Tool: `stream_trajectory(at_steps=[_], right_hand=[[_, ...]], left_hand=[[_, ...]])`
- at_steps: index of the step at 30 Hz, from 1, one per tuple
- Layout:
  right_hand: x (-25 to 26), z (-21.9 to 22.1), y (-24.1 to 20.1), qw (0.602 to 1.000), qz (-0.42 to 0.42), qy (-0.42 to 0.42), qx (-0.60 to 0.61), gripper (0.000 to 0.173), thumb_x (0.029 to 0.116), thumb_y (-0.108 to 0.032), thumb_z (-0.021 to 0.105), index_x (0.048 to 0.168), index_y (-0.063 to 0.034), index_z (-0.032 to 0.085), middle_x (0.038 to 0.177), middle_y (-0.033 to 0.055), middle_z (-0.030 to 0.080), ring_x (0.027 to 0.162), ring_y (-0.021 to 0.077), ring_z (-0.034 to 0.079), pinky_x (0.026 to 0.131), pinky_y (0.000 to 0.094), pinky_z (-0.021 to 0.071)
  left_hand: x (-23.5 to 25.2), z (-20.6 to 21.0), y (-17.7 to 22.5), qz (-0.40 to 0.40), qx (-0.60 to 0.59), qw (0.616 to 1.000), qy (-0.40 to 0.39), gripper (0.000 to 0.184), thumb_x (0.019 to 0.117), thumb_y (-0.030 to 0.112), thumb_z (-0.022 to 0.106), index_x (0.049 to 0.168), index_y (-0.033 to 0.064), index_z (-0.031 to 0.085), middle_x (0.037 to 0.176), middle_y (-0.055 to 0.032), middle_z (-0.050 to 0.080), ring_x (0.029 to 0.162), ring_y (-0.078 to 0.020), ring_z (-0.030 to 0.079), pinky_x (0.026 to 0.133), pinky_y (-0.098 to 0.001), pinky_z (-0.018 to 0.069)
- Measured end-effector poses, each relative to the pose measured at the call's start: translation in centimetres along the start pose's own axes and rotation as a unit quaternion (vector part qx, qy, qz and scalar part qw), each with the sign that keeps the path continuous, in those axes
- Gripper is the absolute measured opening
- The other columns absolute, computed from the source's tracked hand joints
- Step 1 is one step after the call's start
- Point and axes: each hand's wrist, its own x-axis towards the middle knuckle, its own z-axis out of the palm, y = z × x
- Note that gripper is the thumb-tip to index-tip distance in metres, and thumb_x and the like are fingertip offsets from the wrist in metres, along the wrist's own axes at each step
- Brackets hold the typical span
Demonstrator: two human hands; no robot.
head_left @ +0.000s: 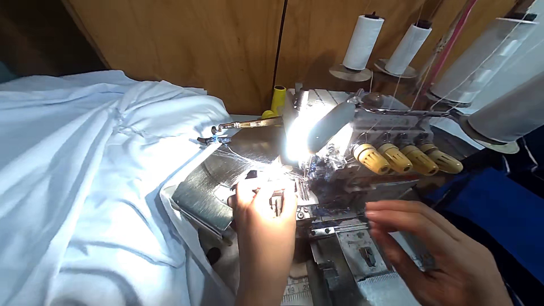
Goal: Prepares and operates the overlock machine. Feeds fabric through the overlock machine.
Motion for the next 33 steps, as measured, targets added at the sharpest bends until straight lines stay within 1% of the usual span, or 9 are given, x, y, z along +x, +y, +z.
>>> stream_trajectory(at_steps=[3,6,9,12,17,20,24,28,33], right_hand=[[-1.6,-4.5,4.0,0.995,-0.035,-0.012,-0.093,0.016,0.1017,-0.025,0.061,0.107,-0.0118,0.070,0.110,0.0074,0.072,0.100,0.0098,0.069,0.082,0.0225,0.0590],[-1.8,-10.3,7.8,0.988,0.004,-0.023,-0.152,0.028,0.0995,-0.023,0.059,0.107,0.0008,0.070,0.099,0.0125,0.070,0.084,0.0147,0.069,0.073,0.0303,0.0593],[-0.5,-14.3,11.9,0.973,0.131,-0.050,-0.184,0.032,0.1009,-0.021,0.057,0.116,0.0055,0.066,0.098,0.0220,0.069,0.081,0.0333,0.069,0.073,0.0539,0.0572],[-0.7,-15.0,17.3,0.952,0.235,-0.090,-0.171,0.027,0.1037,-0.015,0.060,0.124,0.0017,0.065,0.114,0.0278,0.067,0.101,0.0453,0.066,0.087,0.0678,0.0503],[-2.3,-14.4,19.8,0.962,0.212,-0.091,-0.143,0.025,0.1034,-0.018,0.057,0.121,-0.0038,0.069,0.119,0.0209,0.059,0.100,0.0357,0.060,0.082,0.0602,0.0471],[-2.7,-14.6,21.0,0.961,0.218,-0.092,-0.141,0.030,0.1034,-0.034,0.054,0.121,-0.0155,0.071,0.112,0.0148,0.061,0.097,0.0305,0.059,0.077,0.0559,0.0466],[-2.5,-14.4,20.2,0.965,0.215,-0.084,-0.123,0.030,0.1030,-0.025,0.056,0.123,-0.0068,0.068,0.120,0.0205,0.059,0.102,0.0348,0.060,0.083,0.0601,0.0472],[-2.2,-14.3,18.9,0.957,0.259,-0.080,-0.101,0.026,0.1043,-0.012,0.057,0.126,-0.0005,0.066,0.127,0.0266,0.055,0.108,0.0407,0.058,0.091,0.0602,0.0456],[-2.4,-14.2,19.3,0.963,0.241,-0.073,-0.099,0.026,0.1040,-0.016,0.056,0.124,-0.0040,0.067,0.125,0.0210,0.056,0.101,0.0339,0.059,0.084,0.0560,0.0474]], left_hand=[[0.4,-0.1,0.5,-0.116,-0.021,0.992,-0.039,0.011,0.0895,0.017,0.075,0.094,0.0070,0.076,0.100,-0.0125,0.062,0.096,-0.0268,0.059,0.082,-0.0469,0.0470],[1.7,-0.6,2.9,-0.256,-0.013,0.962,-0.090,0.014,0.0955,0.022,0.073,0.092,0.0094,0.078,0.100,-0.0109,0.063,0.095,-0.0232,0.059,0.080,-0.0445,0.0481],[2.6,-0.9,6.1,-0.295,0.034,0.946,-0.128,0.025,0.1018,0.022,0.063,0.089,0.0040,0.073,0.079,-0.0068,0.064,0.072,-0.0132,0.056,0.070,-0.0334,0.0448],[3.4,-0.7,4.0,-0.290,0.053,0.942,-0.159,0.028,0.1011,0.029,0.064,0.088,0.0054,0.070,0.077,-0.0062,0.064,0.070,-0.0144,0.059,0.066,-0.0361,0.0478],[3.3,-0.7,6.7,-0.393,-0.006,0.913,-0.108,0.025,0.1013,0.024,0.063,0.099,-0.0013,0.064,0.086,-0.0101,0.061,0.077,-0.0163,0.056,0.073,-0.0350,0.0471],[2.0,-3.7,-1.4,-0.300,-0.222,0.907,-0.197,0.017,0.1043,0.006,0.048,0.113,-0.0085,0.050,0.094,-0.0124,0.056,0.083,-0.0146,0.058,0.075,-0.0273,0.0503],[4.2,0.1,4.0,-0.440,-0.054,0.894,-0.058,0.034,0.0919,0.013,0.076,0.115,-0.0061,0.060,0.100,-0.0177,0.063,0.086,-0.0240,0.061,0.076,-0.0418,0.0506],[4.5,0.3,5.1,-0.437,-0.029,0.896,-0.077,0.030,0.0917,0.013,0.076,0.109,-0.0064,0.062,0.098,-0.0168,0.062,0.086,-0.0233,0.059,0.077,-0.0413,0.0497],[4.3,0.1,4.6,-0.422,-0.021,0.902,-0.085,0.025,0.0933,0.015,0.075,0.104,-0.0044,0.064,0.099,-0.0166,0.063,0.090,-0.0243,0.061,0.079,-0.0425,0.0503]])
